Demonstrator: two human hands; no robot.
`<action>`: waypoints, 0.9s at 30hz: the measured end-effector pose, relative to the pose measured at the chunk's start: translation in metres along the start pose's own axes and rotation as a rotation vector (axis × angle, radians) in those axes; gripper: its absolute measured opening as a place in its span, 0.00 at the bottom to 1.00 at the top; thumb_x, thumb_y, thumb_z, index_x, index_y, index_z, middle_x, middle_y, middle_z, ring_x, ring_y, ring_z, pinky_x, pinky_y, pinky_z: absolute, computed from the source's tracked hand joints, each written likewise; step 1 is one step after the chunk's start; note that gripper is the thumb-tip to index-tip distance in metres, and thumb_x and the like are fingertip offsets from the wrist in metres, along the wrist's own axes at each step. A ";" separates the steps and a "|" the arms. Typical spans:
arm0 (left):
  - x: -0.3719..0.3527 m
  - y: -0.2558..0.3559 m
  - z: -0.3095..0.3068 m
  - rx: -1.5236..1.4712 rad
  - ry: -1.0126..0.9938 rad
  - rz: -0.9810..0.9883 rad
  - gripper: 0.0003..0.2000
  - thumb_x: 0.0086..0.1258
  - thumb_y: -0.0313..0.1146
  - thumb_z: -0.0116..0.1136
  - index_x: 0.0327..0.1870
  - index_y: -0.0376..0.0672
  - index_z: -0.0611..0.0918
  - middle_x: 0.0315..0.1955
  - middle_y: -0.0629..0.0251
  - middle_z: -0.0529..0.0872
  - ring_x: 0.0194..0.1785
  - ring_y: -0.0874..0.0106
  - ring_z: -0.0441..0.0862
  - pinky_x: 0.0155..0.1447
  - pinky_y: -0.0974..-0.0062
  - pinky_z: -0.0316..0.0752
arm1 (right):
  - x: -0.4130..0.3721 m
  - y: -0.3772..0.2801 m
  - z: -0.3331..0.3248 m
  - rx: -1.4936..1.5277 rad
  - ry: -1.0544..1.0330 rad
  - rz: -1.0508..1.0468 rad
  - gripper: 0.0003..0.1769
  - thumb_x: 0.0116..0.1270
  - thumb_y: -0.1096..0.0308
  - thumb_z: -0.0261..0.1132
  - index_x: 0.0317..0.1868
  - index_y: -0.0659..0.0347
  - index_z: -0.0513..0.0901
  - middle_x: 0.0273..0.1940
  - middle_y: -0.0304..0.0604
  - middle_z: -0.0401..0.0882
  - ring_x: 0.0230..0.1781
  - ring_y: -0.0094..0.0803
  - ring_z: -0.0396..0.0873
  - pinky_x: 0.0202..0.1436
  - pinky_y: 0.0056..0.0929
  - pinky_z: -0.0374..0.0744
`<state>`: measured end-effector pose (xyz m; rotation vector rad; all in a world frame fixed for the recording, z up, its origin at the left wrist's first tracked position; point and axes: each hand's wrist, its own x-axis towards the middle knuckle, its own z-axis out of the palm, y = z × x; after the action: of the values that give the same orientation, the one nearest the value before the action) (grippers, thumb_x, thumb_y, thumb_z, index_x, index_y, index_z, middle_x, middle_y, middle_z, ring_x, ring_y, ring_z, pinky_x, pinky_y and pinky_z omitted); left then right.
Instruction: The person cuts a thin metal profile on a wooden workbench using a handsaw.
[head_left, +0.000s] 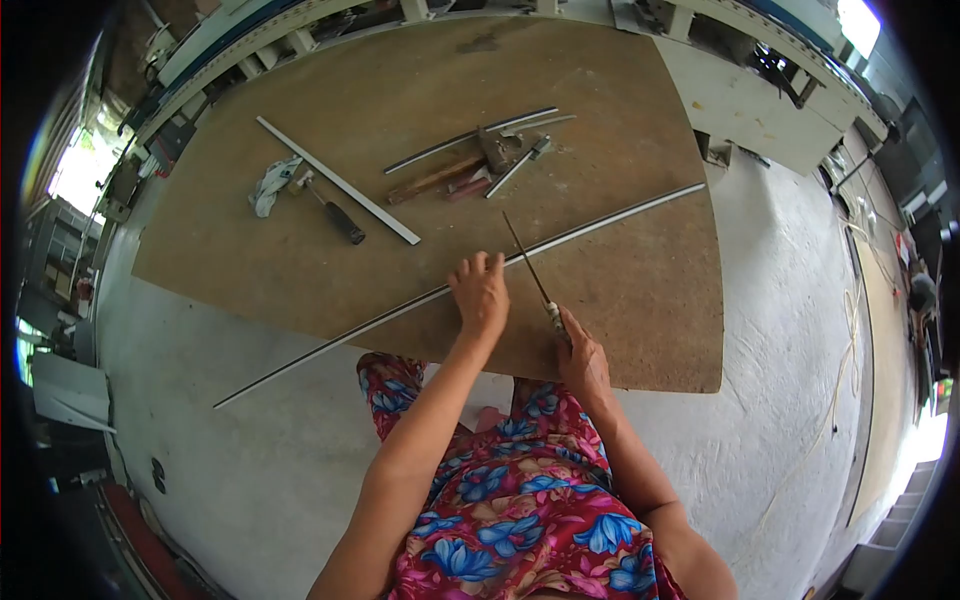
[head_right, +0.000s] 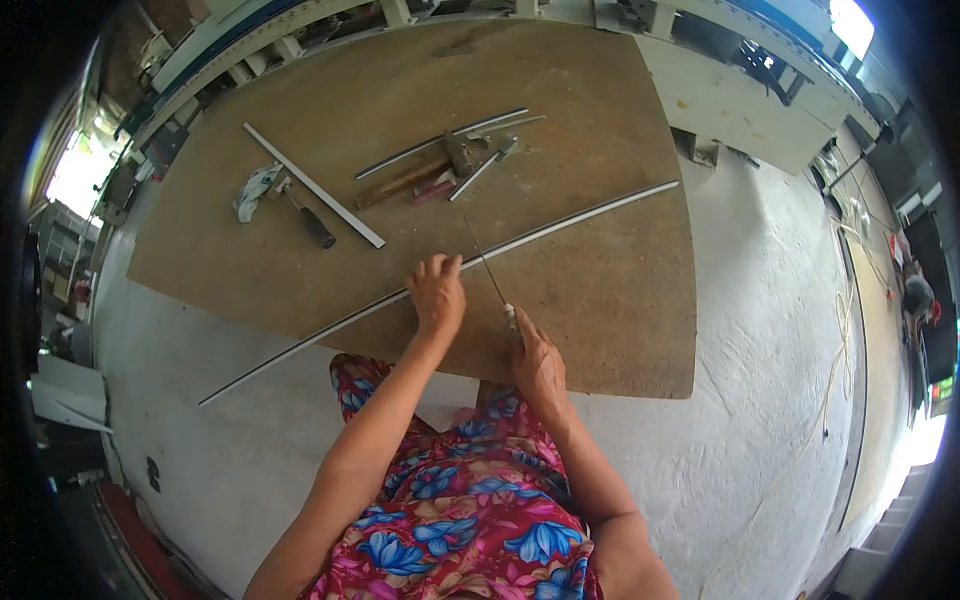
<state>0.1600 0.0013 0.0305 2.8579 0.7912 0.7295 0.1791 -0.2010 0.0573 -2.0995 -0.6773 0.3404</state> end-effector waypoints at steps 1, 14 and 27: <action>-0.004 0.005 0.001 0.011 0.021 0.027 0.16 0.65 0.28 0.56 0.54 0.48 0.81 0.51 0.63 0.78 0.57 0.59 0.73 0.58 0.52 0.66 | 0.000 0.002 0.001 -0.006 0.015 -0.034 0.29 0.64 0.78 0.58 0.67 0.60 0.71 0.55 0.62 0.78 0.56 0.57 0.78 0.57 0.44 0.77; 0.011 0.004 0.011 -0.177 0.111 0.028 0.20 0.61 0.26 0.64 0.56 0.42 0.79 0.52 0.60 0.77 0.57 0.57 0.74 0.57 0.57 0.70 | 0.000 0.005 0.002 0.007 0.007 -0.021 0.27 0.64 0.78 0.57 0.66 0.62 0.72 0.58 0.61 0.77 0.59 0.55 0.76 0.59 0.42 0.76; 0.024 0.004 0.035 -0.344 0.019 0.009 0.05 0.63 0.27 0.64 0.39 0.41 0.84 0.38 0.62 0.79 0.48 0.58 0.76 0.51 0.58 0.72 | -0.006 -0.001 0.001 -0.133 0.040 -0.024 0.29 0.65 0.76 0.61 0.68 0.57 0.72 0.44 0.58 0.75 0.44 0.56 0.80 0.47 0.45 0.78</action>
<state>0.1969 0.0112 0.0104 2.5514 0.5888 0.8061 0.1734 -0.2029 0.0577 -2.2160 -0.7186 0.2449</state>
